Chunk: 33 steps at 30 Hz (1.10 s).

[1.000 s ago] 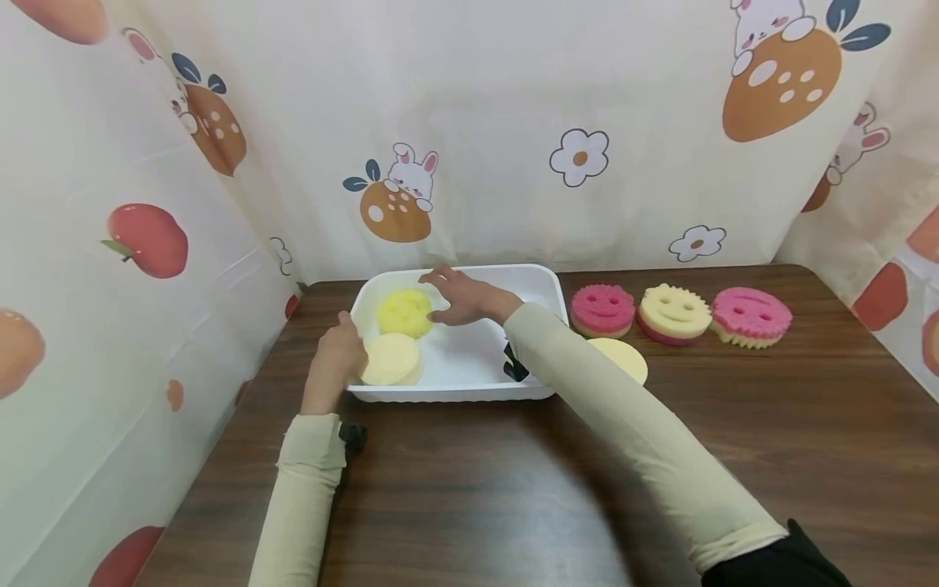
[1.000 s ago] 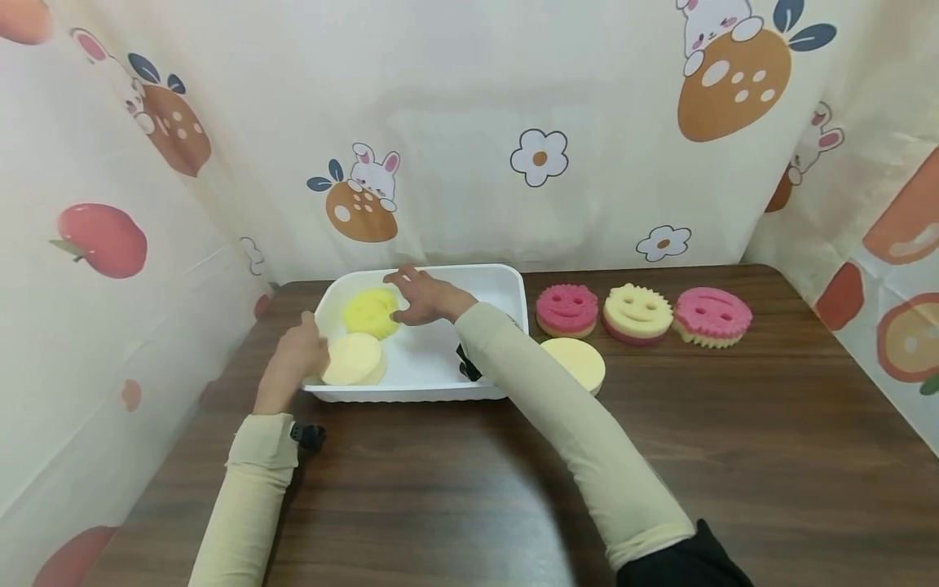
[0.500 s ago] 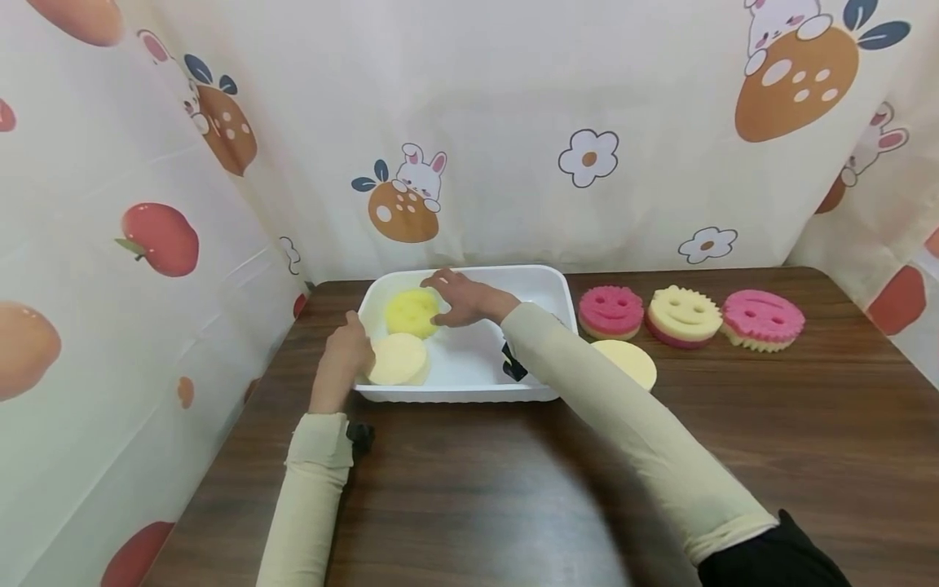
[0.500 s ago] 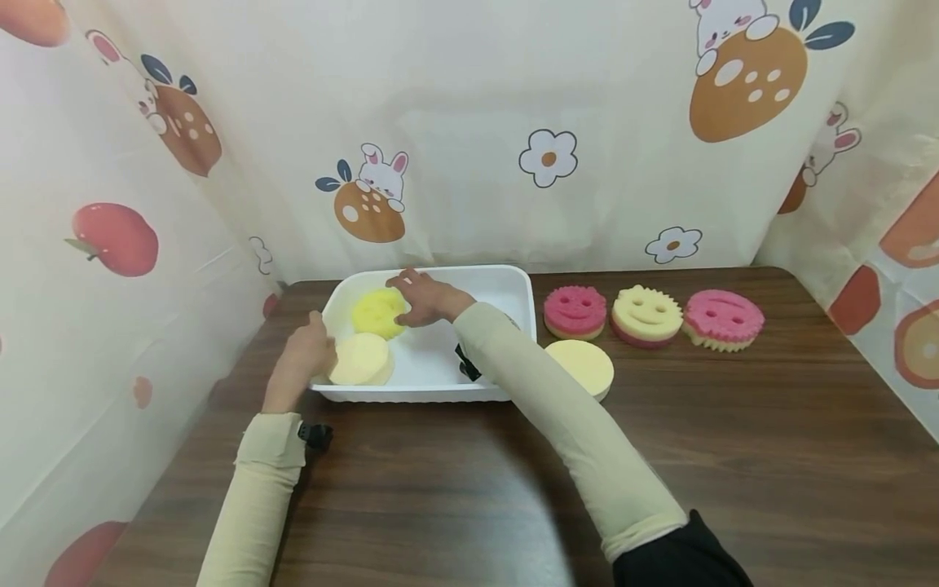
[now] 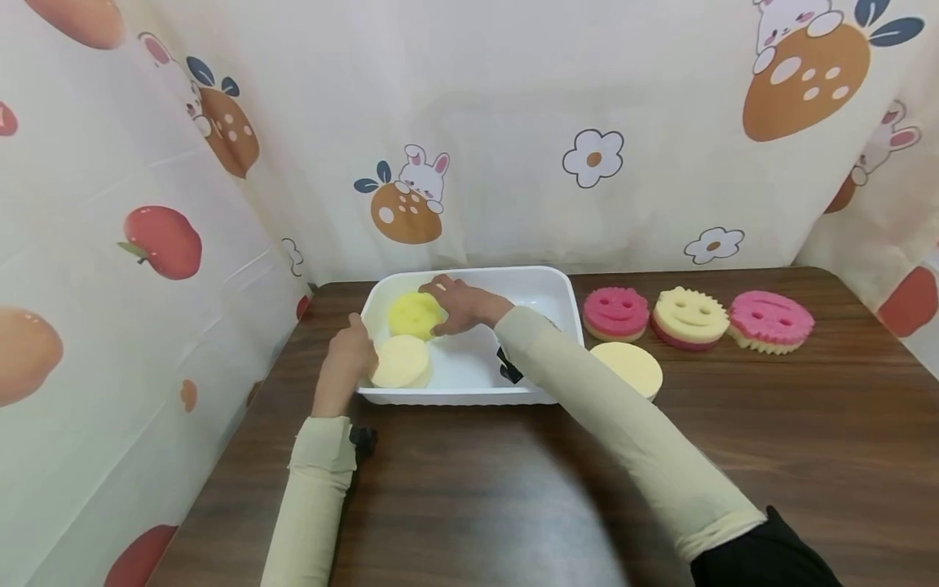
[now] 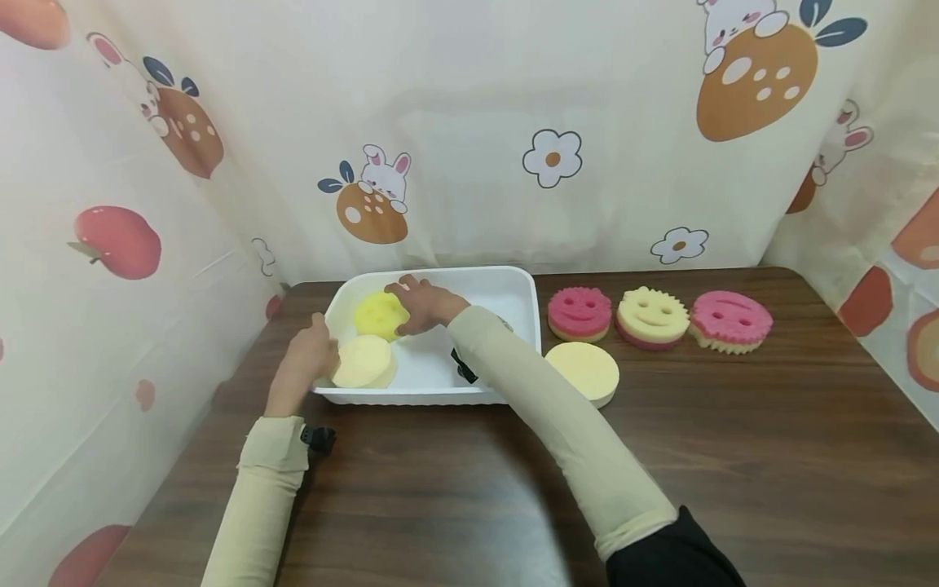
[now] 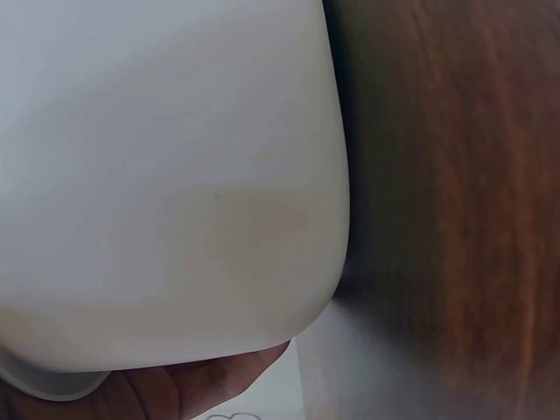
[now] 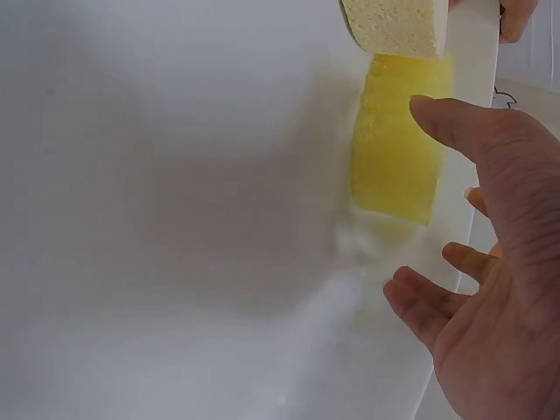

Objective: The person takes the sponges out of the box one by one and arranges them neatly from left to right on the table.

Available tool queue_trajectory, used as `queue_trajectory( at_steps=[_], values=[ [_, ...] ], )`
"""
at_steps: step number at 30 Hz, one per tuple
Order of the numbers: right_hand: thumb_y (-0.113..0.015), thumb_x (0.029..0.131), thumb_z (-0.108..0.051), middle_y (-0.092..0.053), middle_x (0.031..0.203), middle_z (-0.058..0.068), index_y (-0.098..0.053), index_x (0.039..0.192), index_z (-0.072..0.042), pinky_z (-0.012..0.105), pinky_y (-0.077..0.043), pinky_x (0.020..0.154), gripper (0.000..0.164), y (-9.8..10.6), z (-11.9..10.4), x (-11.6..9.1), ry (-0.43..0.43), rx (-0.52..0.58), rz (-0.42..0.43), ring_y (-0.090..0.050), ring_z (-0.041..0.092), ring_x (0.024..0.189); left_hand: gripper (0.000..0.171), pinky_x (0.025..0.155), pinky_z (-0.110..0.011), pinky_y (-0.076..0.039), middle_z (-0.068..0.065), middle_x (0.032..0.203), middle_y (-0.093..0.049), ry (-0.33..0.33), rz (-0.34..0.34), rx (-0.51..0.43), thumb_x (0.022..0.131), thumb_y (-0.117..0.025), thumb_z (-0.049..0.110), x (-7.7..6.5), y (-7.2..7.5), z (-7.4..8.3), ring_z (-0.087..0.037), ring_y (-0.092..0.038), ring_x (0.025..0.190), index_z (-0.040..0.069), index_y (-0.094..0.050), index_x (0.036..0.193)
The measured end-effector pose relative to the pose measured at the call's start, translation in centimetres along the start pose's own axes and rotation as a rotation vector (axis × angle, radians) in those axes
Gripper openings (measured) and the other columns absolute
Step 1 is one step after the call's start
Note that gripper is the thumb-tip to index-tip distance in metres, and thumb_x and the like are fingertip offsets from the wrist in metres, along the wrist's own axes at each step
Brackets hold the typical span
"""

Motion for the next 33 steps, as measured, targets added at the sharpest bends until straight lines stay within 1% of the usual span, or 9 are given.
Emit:
queue_trajectory(
  at_steps=[4, 8, 14, 19, 22, 27, 33],
  values=[
    [-0.068, 0.089, -0.045, -0.017, 0.165, 0.005, -0.022, 0.158, -0.027, 0.050, -0.034, 0.119, 0.085, -0.1, -0.2, 0.4, 0.002, -0.016, -0.008, -0.029, 0.032, 0.147, 0.066, 0.082, -0.049, -0.056, -0.034, 0.116, -0.059, 0.016, -0.002, -0.011, 0.097, -0.046, 0.009, 0.0, 0.0, 0.1, -0.037, -0.060, 0.092, -0.010, -0.012, 0.150],
    [-0.070, 0.089, -0.041, -0.018, 0.164, 0.006, -0.023, 0.157, -0.026, 0.049, -0.033, 0.119, 0.084, 0.1, -0.3, 0.7, 0.014, -0.022, -0.004, -0.030, 0.033, 0.147, 0.065, 0.079, -0.047, -0.056, -0.034, 0.117, -0.059, 0.020, 0.002, -0.017, 0.099, -0.045, 0.011, 0.0, 0.0, 0.2, -0.037, -0.060, 0.091, -0.010, -0.012, 0.151],
    [-0.070, 0.088, -0.041, -0.019, 0.164, 0.007, -0.023, 0.157, -0.024, 0.047, -0.033, 0.119, 0.086, -0.5, -0.5, 1.2, 0.052, -0.018, -0.021, -0.031, 0.032, 0.146, 0.068, 0.082, -0.048, -0.055, -0.034, 0.120, -0.058, 0.038, -0.018, -0.007, 0.099, -0.045, 0.012, 0.0, -0.2, -0.2, -0.037, -0.060, 0.095, -0.009, -0.009, 0.152],
    [-0.071, 0.087, -0.044, -0.021, 0.162, 0.009, -0.023, 0.157, -0.024, 0.047, -0.032, 0.120, 0.086, -0.7, -0.5, 1.6, 0.061, -0.017, -0.006, -0.029, 0.031, 0.146, 0.067, 0.084, -0.049, -0.055, -0.034, 0.118, -0.059, 0.033, 0.001, -0.016, 0.098, -0.046, 0.010, 0.1, 0.0, -0.2, -0.037, -0.060, 0.094, -0.009, -0.011, 0.152],
    [-0.070, 0.088, -0.045, -0.023, 0.161, 0.011, -0.024, 0.157, -0.022, 0.048, -0.032, 0.120, 0.086, -0.7, -0.5, 1.7, 0.064, 0.002, -0.011, -0.030, 0.032, 0.145, 0.068, 0.085, -0.049, -0.055, -0.034, 0.118, -0.059, 0.034, 0.006, -0.015, 0.097, -0.047, 0.010, 0.1, 0.0, -0.2, -0.037, -0.060, 0.095, -0.009, -0.011, 0.152],
    [-0.069, 0.088, -0.046, -0.026, 0.158, 0.013, -0.023, 0.157, -0.021, 0.047, -0.033, 0.119, 0.086, -1.1, -0.4, 1.5, 0.047, 0.033, -0.029, -0.035, 0.032, 0.142, 0.068, 0.088, -0.051, -0.055, -0.034, 0.119, -0.059, 0.037, 0.001, -0.014, 0.097, -0.048, 0.010, 0.1, -0.2, -0.1, -0.038, -0.061, 0.097, -0.009, -0.012, 0.152],
    [-0.070, 0.087, -0.046, -0.028, 0.152, 0.015, -0.022, 0.157, -0.019, 0.047, -0.036, 0.117, 0.089, -1.1, -0.4, 1.5, 0.032, 0.065, -0.020, -0.040, 0.030, 0.136, 0.067, 0.088, -0.051, -0.055, -0.033, 0.118, -0.059, 0.044, 0.000, -0.014, 0.099, -0.046, 0.010, 0.2, -0.3, -0.2, -0.038, -0.061, 0.098, -0.008, -0.010, 0.153]
  ],
)
Point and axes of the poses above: each hand's wrist, its own x-axis towards the middle knuckle, its own y-axis out of the back of the hand, z = x × y, the point moved 6 cm from there along x, towards the middle knuckle
